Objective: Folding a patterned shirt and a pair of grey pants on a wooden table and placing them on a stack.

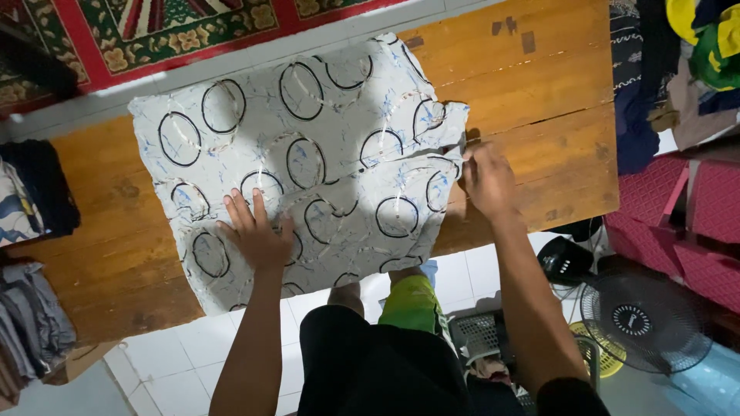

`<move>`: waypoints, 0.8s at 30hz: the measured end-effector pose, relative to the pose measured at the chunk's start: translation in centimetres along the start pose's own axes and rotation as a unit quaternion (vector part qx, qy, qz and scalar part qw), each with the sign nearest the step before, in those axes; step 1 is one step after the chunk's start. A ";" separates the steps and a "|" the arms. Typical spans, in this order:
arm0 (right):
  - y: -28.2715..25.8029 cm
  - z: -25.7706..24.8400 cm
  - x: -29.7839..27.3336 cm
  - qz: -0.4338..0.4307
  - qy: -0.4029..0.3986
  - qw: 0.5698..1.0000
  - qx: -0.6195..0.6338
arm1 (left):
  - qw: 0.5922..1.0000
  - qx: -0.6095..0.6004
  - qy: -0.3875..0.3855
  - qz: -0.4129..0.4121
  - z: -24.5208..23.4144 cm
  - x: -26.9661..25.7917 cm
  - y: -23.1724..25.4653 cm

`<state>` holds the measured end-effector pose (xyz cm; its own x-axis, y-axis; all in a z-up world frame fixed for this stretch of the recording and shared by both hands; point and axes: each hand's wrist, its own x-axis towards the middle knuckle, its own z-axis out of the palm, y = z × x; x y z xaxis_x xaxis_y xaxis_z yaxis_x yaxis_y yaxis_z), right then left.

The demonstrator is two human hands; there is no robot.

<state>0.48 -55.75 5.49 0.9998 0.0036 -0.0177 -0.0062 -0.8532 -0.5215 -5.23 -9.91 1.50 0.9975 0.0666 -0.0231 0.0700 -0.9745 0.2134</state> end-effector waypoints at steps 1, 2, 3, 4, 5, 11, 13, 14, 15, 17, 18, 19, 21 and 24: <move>0.4 0.5 -0.1 0.000 0.001 1.000 0.000 | 1.000 0.000 0.000 0.000 0.1 0.0 0.0; 0.7 1.1 -0.2 -0.015 0.029 0.999 -0.002 | 1.000 0.009 -0.006 0.001 0.2 0.0 -0.1; 1.1 1.7 -0.2 -0.029 0.058 0.998 -0.003 | 1.000 0.018 -0.013 0.001 0.3 0.1 -0.3; 0.8 1.8 -0.2 -0.029 0.057 0.998 -0.003 | 1.000 0.019 -0.014 0.001 0.4 0.1 -0.2; 0.5 1.8 -0.2 0.004 0.049 0.999 0.006 | 1.000 0.029 -0.005 0.010 0.5 0.1 -0.1; -1.9 1.9 1.4 0.053 0.099 0.992 0.066 | 0.999 0.048 -0.007 0.016 0.3 0.1 0.0; -2.4 2.0 1.9 0.028 0.107 0.992 0.059 | 0.999 0.043 -0.014 0.009 0.0 0.4 0.1; -2.4 2.2 2.0 0.032 0.119 0.987 0.103 | 0.999 0.043 -0.019 0.008 -0.2 0.4 0.2; -2.3 2.4 2.1 0.036 0.131 0.980 0.146 | 0.999 0.043 -0.024 0.007 -0.3 0.5 0.2; 0.0 3.6 1.8 0.051 0.131 0.979 0.151 | 0.999 0.043 -0.018 0.012 0.0 0.2 -0.2; 1.3 4.0 1.6 0.068 0.132 0.977 0.154 | 0.999 0.041 -0.011 0.018 0.2 0.1 -0.3; 1.0 3.7 1.7 0.067 0.132 0.977 0.153 | 0.999 0.041 -0.011 0.018 0.3 0.2 -0.4; 0.5 2.9 2.1 0.067 0.141 0.957 0.245 | 0.999 0.039 -0.009 0.024 0.3 0.3 -0.4; -4.9 -0.8 4.1 0.278 0.019 0.941 0.193 | 0.999 0.024 -0.013 0.019 -0.5 0.5 0.1</move>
<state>4.67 -51.98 8.69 0.8398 -0.4120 -0.3535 -0.5274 -0.4647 -0.7112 -4.70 -9.90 2.02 0.9989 0.0243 -0.0412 0.0308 -0.9855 0.1671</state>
